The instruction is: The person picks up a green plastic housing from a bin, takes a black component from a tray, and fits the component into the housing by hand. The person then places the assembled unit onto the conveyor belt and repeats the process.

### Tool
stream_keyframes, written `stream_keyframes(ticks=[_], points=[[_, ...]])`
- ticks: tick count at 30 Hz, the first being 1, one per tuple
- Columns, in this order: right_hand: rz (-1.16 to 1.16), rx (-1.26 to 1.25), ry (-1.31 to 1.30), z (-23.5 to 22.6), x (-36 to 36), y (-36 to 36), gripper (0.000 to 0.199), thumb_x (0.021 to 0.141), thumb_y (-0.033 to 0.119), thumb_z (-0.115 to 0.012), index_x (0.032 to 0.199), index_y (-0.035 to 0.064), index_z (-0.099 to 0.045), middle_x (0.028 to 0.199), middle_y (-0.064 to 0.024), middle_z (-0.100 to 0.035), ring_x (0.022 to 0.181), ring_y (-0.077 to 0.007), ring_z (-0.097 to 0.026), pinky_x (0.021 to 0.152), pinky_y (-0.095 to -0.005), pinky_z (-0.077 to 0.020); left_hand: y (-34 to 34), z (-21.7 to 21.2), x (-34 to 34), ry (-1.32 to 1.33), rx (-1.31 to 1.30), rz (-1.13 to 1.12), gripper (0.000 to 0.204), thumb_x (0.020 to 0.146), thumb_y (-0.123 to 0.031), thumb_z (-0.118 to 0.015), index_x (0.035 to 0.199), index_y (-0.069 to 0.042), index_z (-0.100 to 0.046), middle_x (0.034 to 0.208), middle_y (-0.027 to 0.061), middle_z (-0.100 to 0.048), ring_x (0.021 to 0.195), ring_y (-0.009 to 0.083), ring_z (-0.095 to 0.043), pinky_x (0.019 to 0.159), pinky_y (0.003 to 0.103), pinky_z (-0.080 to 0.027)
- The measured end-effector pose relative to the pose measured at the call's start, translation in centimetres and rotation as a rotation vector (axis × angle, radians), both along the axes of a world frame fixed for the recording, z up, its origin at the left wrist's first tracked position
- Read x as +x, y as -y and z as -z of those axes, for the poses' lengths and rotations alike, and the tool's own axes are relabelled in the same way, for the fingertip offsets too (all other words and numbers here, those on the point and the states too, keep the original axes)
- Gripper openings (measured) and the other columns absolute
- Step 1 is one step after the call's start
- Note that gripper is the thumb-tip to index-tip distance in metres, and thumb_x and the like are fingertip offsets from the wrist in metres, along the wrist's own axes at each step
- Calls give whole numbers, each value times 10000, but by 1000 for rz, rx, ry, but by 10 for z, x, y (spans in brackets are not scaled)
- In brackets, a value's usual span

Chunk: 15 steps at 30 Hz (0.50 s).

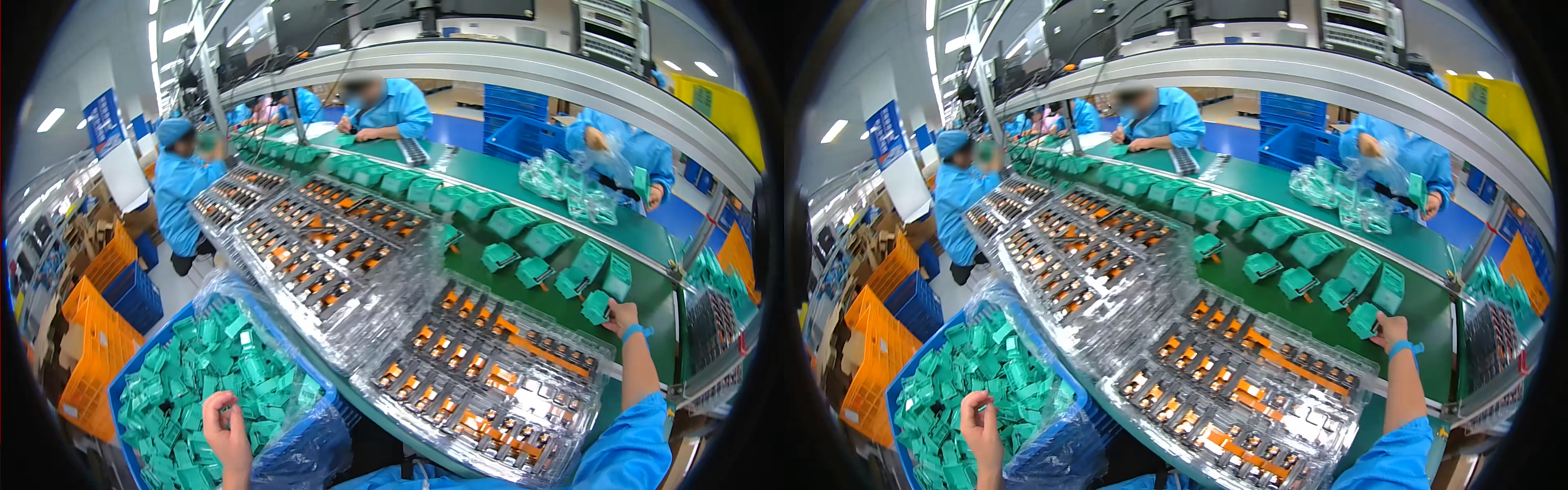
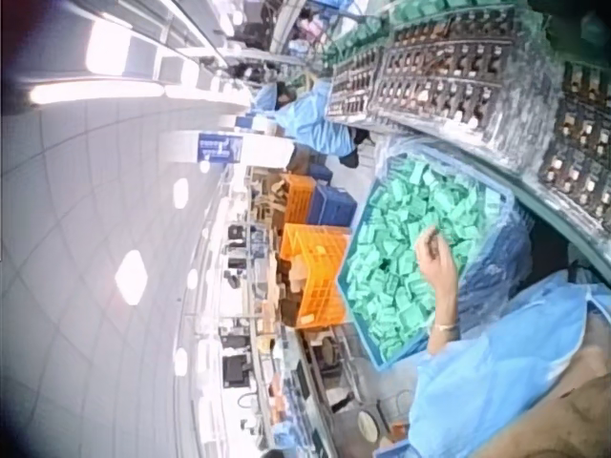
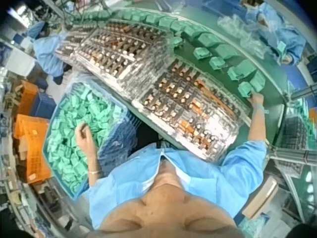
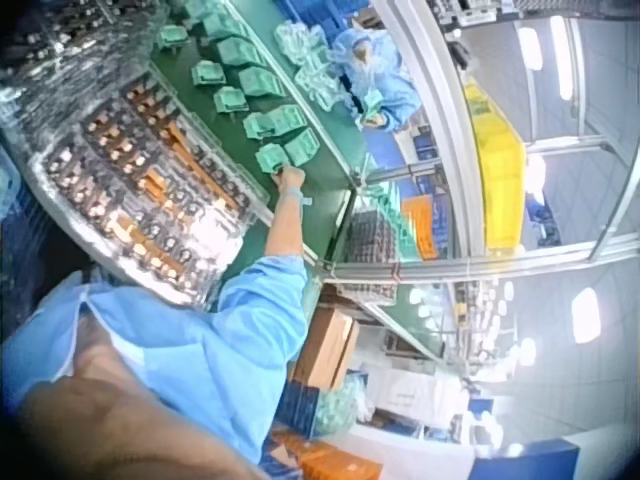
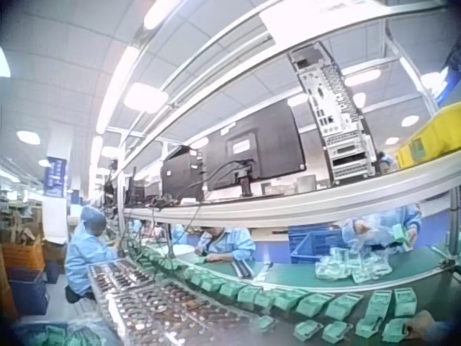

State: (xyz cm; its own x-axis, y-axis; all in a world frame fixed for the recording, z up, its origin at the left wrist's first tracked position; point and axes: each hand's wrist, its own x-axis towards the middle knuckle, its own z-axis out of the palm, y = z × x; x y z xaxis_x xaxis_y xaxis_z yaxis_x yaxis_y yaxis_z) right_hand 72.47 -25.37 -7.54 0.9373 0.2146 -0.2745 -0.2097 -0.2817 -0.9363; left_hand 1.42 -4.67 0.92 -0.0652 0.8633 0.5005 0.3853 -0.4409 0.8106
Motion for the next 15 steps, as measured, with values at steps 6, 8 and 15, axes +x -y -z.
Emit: stream_keyframes(ticks=[6, 8, 15], points=[[-330, 50, 525, -103, -105, -51, 209, 833, 130, -584, 1008, 16, -599, 853, -69, -615, 733, -132, -587, 584, -265, -486, -26, 1, -36, 18, -242, -45, 183, 814, 51, -523, 990, 4, -545, 996, 54, -532, 882, 125, -541, 725, 224, -450], [-704, 131, 472, -139, -172, -85, 161, 856, 83, -545, 985, 20, -616, 775, -43, -614, 655, -114, -588, 584, -252, -487, -29, 5, -36, -21, -177, -30, 188, 808, 43, -536, 991, 3, -550, 1003, 58, -535, 893, 138, -548, 742, 232, -458], [-1101, -474, 1120, -130, -268, -134, 206, 831, 234, -607, 958, 78, -652, 788, -145, -650, 706, -307, -619, 641, -398, -482, -41, -1, -23, -194, -85, 16, 175, 788, -1, -592, 962, -17, -599, 1050, 111, -560, 922, 211, -584, 711, 287, -516]])
